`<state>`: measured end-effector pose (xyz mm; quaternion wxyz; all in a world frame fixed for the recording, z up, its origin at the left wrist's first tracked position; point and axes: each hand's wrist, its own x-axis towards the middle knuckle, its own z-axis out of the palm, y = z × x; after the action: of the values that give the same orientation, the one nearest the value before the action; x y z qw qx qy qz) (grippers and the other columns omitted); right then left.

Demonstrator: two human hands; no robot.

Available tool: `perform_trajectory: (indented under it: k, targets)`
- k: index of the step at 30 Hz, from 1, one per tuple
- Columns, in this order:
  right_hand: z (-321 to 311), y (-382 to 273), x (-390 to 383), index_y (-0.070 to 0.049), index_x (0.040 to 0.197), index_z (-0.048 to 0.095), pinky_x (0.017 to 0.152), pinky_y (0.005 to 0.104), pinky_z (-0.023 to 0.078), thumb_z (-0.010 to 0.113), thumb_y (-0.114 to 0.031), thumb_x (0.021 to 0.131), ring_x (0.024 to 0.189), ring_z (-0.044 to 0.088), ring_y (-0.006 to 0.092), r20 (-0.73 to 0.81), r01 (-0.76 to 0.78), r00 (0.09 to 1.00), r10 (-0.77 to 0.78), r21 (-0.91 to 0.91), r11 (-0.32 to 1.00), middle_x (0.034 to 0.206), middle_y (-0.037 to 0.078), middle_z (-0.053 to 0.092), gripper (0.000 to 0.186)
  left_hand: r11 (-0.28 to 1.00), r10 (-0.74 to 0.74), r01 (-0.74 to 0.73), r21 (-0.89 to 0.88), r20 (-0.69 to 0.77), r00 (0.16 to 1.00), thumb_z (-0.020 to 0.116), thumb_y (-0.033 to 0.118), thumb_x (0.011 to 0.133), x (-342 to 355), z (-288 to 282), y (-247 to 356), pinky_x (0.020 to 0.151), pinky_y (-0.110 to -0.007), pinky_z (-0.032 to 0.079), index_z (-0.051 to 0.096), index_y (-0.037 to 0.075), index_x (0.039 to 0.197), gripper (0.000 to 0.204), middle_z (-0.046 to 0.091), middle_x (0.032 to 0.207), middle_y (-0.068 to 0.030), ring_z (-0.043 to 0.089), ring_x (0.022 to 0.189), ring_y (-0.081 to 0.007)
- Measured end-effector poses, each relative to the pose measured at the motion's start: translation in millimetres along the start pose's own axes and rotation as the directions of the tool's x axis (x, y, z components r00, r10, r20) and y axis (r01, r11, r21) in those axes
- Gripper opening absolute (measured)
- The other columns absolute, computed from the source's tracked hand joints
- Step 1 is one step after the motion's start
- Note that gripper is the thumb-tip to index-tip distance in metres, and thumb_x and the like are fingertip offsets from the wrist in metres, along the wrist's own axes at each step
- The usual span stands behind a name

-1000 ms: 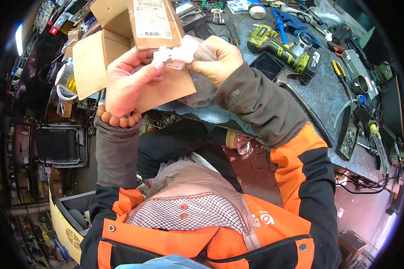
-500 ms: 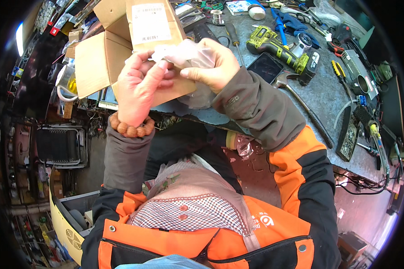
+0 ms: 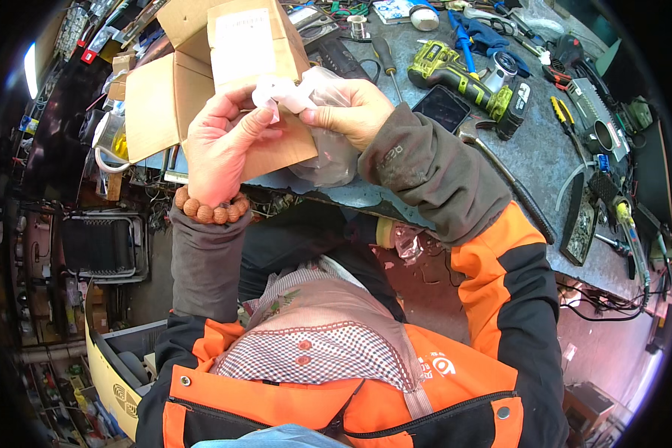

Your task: The person opens a cardboard box and removes small white plastic electrical connectors, inspecting them one by one. The person places some connectors into a clear plastic bag and continues to sort through the remaining parts in the box.

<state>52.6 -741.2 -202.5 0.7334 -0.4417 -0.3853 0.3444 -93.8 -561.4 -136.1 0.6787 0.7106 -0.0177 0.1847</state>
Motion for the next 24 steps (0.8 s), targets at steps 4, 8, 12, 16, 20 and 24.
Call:
perform_trajectory:
  k: [4,8,12,16,20,24]
  targets:
    - [-1.1,-0.6,0.1,0.000,0.138,0.065,0.108,0.0357,0.050,0.084,-0.017,0.092,0.120,0.066,0.0182,0.028,-0.028,0.999,0.026,0.072,0.997,0.129,0.007,0.071,0.053,0.999,0.029,-0.030,-0.046,-0.017,0.999,0.073,0.005,0.100,-1.9,8.6,-0.6,0.085,-0.029,0.062,0.060,-0.003,0.139,0.042,0.071,0.118,-0.0118,0.071,0.101,-0.0165]
    - [0.7,-1.3,-1.9,0.000,0.136,0.066,0.110,0.0362,0.049,0.087,-0.015,0.088,0.121,0.066,0.0195,0.007,-0.092,0.996,0.092,0.178,0.980,0.130,0.008,0.071,0.055,0.996,0.082,-0.082,-0.022,0.018,0.996,0.073,0.003,0.099,-1.5,7.6,-4.1,0.087,-0.028,0.058,0.061,-0.001,0.138,0.041,0.072,0.107,-0.0072,0.069,0.098,-0.0133]
    - [3.5,6.4,-1.4,-0.002,0.124,0.073,0.094,0.0325,0.056,0.087,-0.010,0.088,0.104,0.071,0.0151,-0.037,-0.044,0.998,0.052,0.188,0.981,0.115,0.006,0.076,0.040,0.995,0.052,-0.051,0.085,-0.012,0.999,0.069,0.002,0.102,-3.4,10.5,-9.1,0.086,-0.026,0.056,0.064,0.000,0.135,0.033,0.072,0.105,-0.0059,0.068,0.095,-0.0114]
    - [13.0,7.5,-8.5,-0.002,0.117,0.075,0.090,0.0316,0.056,0.088,-0.009,0.087,0.098,0.071,0.0141,-0.016,-0.037,0.999,0.039,0.104,0.994,0.108,0.004,0.077,0.034,0.981,0.102,-0.090,0.171,-0.063,0.993,0.062,0.002,0.105,-4.3,27.6,-27.1,0.091,-0.026,0.054,0.067,-0.001,0.129,0.025,0.073,0.110,-0.0063,0.067,0.101,-0.0111]
    - [29.7,-1.9,-8.3,-0.001,0.118,0.074,0.092,0.0329,0.057,0.084,-0.006,0.090,0.100,0.072,0.0156,-0.105,0.008,0.994,0.010,0.171,0.985,0.110,0.006,0.077,0.030,0.997,0.075,-0.076,0.000,-0.025,0.997,0.060,-0.001,0.104,-7.5,24.7,-21.4,0.099,-0.029,0.054,0.059,-0.003,0.140,0.036,0.071,0.122,-0.0098,0.067,0.114,-0.0153]
    - [22.3,1.2,-4.9,0.000,0.123,0.072,0.094,0.0308,0.058,0.080,-0.002,0.093,0.102,0.071,0.0143,-0.113,0.036,0.993,-0.017,0.172,0.984,0.112,0.005,0.076,0.031,0.985,0.052,-0.041,-0.169,0.063,0.997,0.071,-0.001,0.096,-12.1,29.8,-17.2,0.106,-0.034,0.053,0.043,-0.005,0.152,0.062,0.066,0.133,-0.0181,0.065,0.124,-0.0229]
